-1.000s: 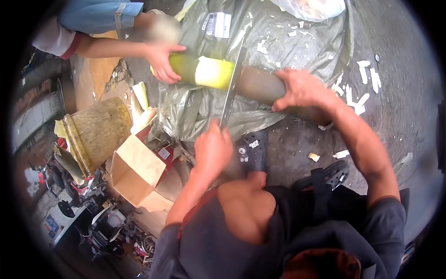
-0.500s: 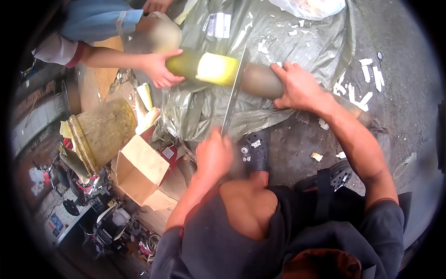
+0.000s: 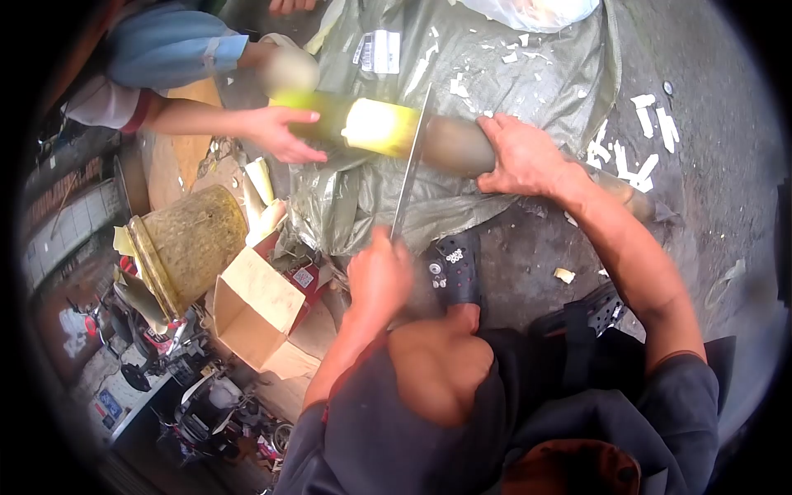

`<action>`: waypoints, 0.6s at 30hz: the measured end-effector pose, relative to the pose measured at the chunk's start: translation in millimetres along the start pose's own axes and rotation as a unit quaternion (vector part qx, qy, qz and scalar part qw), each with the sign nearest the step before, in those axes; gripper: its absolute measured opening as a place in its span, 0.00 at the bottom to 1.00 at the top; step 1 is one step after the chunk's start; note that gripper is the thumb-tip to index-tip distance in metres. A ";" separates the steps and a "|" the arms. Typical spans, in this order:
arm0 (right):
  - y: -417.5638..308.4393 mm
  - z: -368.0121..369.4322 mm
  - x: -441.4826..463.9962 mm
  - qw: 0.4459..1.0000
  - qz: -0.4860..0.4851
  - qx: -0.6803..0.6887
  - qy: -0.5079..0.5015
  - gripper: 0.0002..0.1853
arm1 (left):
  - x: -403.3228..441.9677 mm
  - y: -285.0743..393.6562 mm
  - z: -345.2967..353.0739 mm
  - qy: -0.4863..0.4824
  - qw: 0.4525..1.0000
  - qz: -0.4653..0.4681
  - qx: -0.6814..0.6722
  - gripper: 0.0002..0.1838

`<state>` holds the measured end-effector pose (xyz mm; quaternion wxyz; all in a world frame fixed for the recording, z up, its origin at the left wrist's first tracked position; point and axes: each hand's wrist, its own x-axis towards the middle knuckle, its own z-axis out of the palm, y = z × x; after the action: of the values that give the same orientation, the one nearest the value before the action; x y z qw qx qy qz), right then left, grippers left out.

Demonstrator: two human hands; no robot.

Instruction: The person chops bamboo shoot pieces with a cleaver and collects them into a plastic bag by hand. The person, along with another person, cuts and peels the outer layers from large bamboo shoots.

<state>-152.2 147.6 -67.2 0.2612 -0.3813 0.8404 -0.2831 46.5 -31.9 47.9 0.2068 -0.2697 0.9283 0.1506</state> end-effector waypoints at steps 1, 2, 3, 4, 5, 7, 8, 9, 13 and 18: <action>-1.9 11.4 -2.4 0.997 -0.015 -0.048 0.055 0.45 | 8.6 6.7 0.9 0.004 1.000 0.000 -0.004 0.14; -5.9 19.2 -6.3 0.989 -0.029 -0.093 0.109 0.45 | 16.1 12.8 0.3 0.005 1.000 -0.001 -0.008 0.14; -12.4 20.6 -9.6 0.991 -0.012 -0.095 0.089 0.46 | 24.6 18.4 -0.4 0.012 1.000 0.004 -0.009 0.14; -18.9 20.0 -11.5 0.993 0.006 -0.097 0.071 0.48 | 35.3 24.7 -0.9 0.020 1.000 0.011 -0.011 0.14; -21.7 19.0 -11.8 0.993 0.026 -0.101 0.055 0.49 | 41.4 27.9 -1.3 0.029 0.999 0.020 -0.013 0.13; -13.3 15.8 -5.8 0.998 0.018 -0.059 0.017 0.50 | 37.3 25.9 -3.3 0.023 0.999 0.020 -0.017 0.12; -8.2 13.8 -2.1 0.999 0.016 -0.036 -0.001 0.51 | 32.9 23.6 -5.7 0.018 0.999 0.021 -0.017 0.12; -2.1 5.2 3.1 0.999 0.013 -0.001 -0.032 0.50 | 24.8 19.2 -6.9 0.017 1.000 0.016 -0.009 0.12; 15.8 -7.5 13.9 0.995 0.013 0.063 -0.074 0.47 | 5.0 2.1 -5.4 0.017 0.999 0.035 0.014 0.13; -1.4 -3.8 3.3 1.000 0.021 0.009 -0.011 0.50 | 50.8 24.2 -4.2 0.035 0.998 0.046 -0.026 0.13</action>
<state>-155.9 145.3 -64.4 0.2798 -0.3645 0.8427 -0.2807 -7.5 -36.2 32.0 0.1598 -0.2374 0.9422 0.1741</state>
